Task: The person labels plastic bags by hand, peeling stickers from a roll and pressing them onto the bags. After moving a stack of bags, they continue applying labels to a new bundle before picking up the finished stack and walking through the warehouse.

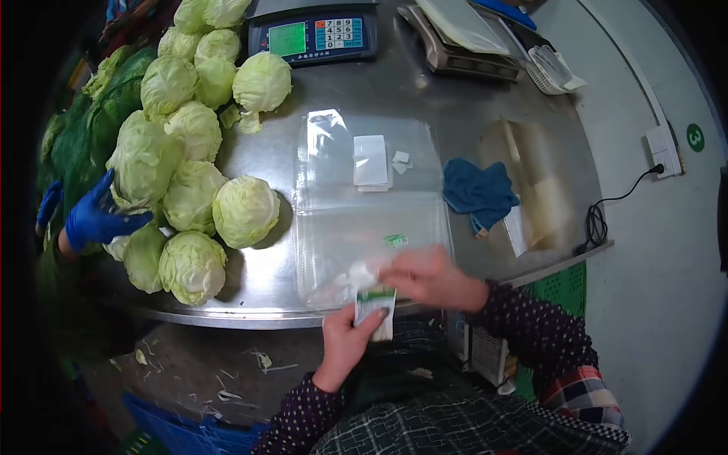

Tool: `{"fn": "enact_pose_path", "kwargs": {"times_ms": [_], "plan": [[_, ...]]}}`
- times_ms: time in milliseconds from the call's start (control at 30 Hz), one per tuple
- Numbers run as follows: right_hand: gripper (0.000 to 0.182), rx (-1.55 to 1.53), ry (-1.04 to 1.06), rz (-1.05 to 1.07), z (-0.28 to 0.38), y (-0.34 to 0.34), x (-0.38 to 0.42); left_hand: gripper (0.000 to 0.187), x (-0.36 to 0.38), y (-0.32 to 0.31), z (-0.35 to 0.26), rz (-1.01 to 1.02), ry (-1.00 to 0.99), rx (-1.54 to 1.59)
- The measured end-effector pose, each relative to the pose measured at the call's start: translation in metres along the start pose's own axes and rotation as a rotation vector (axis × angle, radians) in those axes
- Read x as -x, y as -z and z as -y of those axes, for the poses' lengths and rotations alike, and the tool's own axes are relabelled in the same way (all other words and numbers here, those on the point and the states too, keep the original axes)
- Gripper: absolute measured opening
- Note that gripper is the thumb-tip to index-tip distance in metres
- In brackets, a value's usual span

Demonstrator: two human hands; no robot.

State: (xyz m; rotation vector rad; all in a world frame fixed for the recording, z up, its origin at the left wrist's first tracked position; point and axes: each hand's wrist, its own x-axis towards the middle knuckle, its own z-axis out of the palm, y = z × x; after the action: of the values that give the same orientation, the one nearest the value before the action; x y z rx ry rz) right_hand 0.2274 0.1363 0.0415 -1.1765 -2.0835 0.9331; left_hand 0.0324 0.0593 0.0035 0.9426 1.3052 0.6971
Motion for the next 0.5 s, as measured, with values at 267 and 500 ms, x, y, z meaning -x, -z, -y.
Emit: {"fn": "enact_pose_path", "kwargs": {"times_ms": [267,500], "plan": [[0.060,0.334,-0.270,0.107,-0.082,-0.040,-0.035,0.022,0.030,0.001,0.035,0.168,0.004,-0.023],[0.045,0.503,0.050,0.226,-0.066,-0.044,-0.001,0.021,0.016,0.019,0.027,0.277,-0.198,-0.086]]}}
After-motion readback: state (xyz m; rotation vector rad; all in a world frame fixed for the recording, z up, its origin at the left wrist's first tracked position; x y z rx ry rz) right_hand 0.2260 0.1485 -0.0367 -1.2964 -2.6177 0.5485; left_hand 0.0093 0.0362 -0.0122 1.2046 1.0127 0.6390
